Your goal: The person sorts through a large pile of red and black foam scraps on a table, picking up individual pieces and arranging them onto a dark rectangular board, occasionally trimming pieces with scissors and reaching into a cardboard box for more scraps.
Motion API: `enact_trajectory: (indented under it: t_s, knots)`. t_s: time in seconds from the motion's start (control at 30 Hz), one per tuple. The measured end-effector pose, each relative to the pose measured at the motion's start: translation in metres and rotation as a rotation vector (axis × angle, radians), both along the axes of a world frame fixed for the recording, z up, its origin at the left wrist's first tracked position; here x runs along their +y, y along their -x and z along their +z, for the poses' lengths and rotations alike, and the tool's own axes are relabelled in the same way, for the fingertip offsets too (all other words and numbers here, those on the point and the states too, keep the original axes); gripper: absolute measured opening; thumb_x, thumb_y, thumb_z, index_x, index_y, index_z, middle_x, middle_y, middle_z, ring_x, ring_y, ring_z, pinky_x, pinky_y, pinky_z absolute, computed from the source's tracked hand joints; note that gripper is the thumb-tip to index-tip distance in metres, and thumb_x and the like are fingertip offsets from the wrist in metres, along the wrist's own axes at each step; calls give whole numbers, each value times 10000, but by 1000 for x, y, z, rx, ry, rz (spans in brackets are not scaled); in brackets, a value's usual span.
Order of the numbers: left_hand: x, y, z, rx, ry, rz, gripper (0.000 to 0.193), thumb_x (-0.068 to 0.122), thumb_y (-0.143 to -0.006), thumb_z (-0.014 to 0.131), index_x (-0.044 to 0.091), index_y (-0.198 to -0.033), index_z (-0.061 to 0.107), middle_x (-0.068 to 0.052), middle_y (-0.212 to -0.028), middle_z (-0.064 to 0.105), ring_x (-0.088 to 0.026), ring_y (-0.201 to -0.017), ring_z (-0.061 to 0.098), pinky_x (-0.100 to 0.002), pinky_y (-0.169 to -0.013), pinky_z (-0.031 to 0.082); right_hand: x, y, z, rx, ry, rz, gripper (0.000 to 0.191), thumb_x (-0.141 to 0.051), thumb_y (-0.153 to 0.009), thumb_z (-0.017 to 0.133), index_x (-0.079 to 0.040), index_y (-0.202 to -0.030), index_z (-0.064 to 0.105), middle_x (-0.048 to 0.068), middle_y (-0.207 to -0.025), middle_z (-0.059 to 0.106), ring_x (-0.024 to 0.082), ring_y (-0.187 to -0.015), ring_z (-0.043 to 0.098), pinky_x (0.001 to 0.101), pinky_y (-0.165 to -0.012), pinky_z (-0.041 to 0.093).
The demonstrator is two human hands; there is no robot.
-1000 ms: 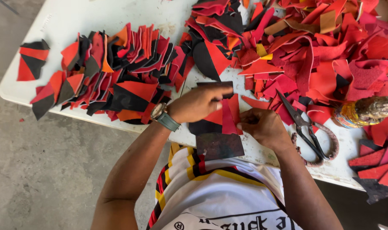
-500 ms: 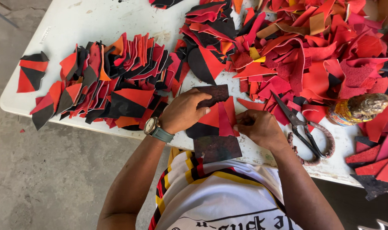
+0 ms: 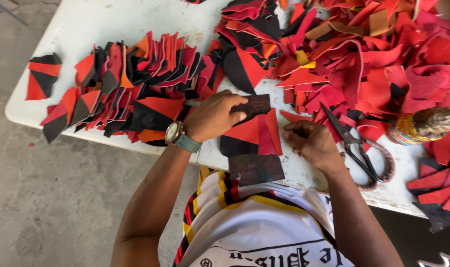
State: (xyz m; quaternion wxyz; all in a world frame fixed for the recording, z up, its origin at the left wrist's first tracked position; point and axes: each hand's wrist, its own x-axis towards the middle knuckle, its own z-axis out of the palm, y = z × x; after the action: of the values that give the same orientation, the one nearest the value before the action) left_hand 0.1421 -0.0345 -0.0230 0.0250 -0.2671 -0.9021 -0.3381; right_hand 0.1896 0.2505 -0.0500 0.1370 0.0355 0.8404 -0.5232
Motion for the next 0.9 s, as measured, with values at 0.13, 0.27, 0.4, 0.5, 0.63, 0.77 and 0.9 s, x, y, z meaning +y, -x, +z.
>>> enact_trajectory:
  t_s: [0.13,0.27,0.4,0.5,0.63,0.77,0.9]
  knots:
    - [17,-15,-10,-15,20,2,392,218,-874,769,42,-1214,686,-140,-1166,677,-334,-1062,675,-430,-909,537,3,1,-5,5,60,-27,265,-169,-908,723,16,-1097,735,16,-686,650,66,-547,558,264,-497,465]
    - [27,-24,-15,-80,25,70,433,238,-858,782,54,-1237,681,-118,-1193,664,-323,-1067,677,-417,-913,541,4,1,-5,-14,68,-42,266,-167,-912,713,14,-1107,727,8,-676,639,57,-542,553,252,-495,459]
    - [34,-26,-18,-135,73,143,486,264,-819,805,62,-1242,677,-106,-1216,657,-313,-1052,679,-413,-902,535,-2,2,0,147,-40,39,373,-220,-872,783,-1,-1169,725,72,-760,684,102,-639,620,288,-587,499]
    - [41,-21,-22,-79,57,147,511,287,-803,834,27,-1217,685,-131,-1221,651,-328,-1065,673,-414,-915,535,-13,5,2,333,-214,114,476,-256,-803,837,-25,-1202,716,104,-873,751,160,-760,732,318,-721,571]
    - [48,-10,-32,-37,61,110,481,246,-751,867,17,-1147,719,-142,-1201,663,-343,-1055,674,-422,-905,531,-21,13,6,235,-325,164,556,-247,-715,868,-43,-1207,707,120,-903,759,241,-806,739,372,-761,575]
    - [51,-7,-41,-98,-8,101,388,181,-727,872,27,-1052,727,-149,-1101,691,-346,-1011,690,-414,-872,542,-23,15,11,253,-357,172,523,-272,-690,877,-40,-1129,713,120,-888,757,260,-796,739,379,-762,582]
    - [52,-7,-48,-78,-147,93,270,161,-794,845,38,-989,704,-134,-1002,751,-342,-961,719,-401,-814,552,-25,12,14,263,-376,148,423,-217,-712,812,-93,-1108,730,122,-884,765,275,-793,746,389,-750,581]
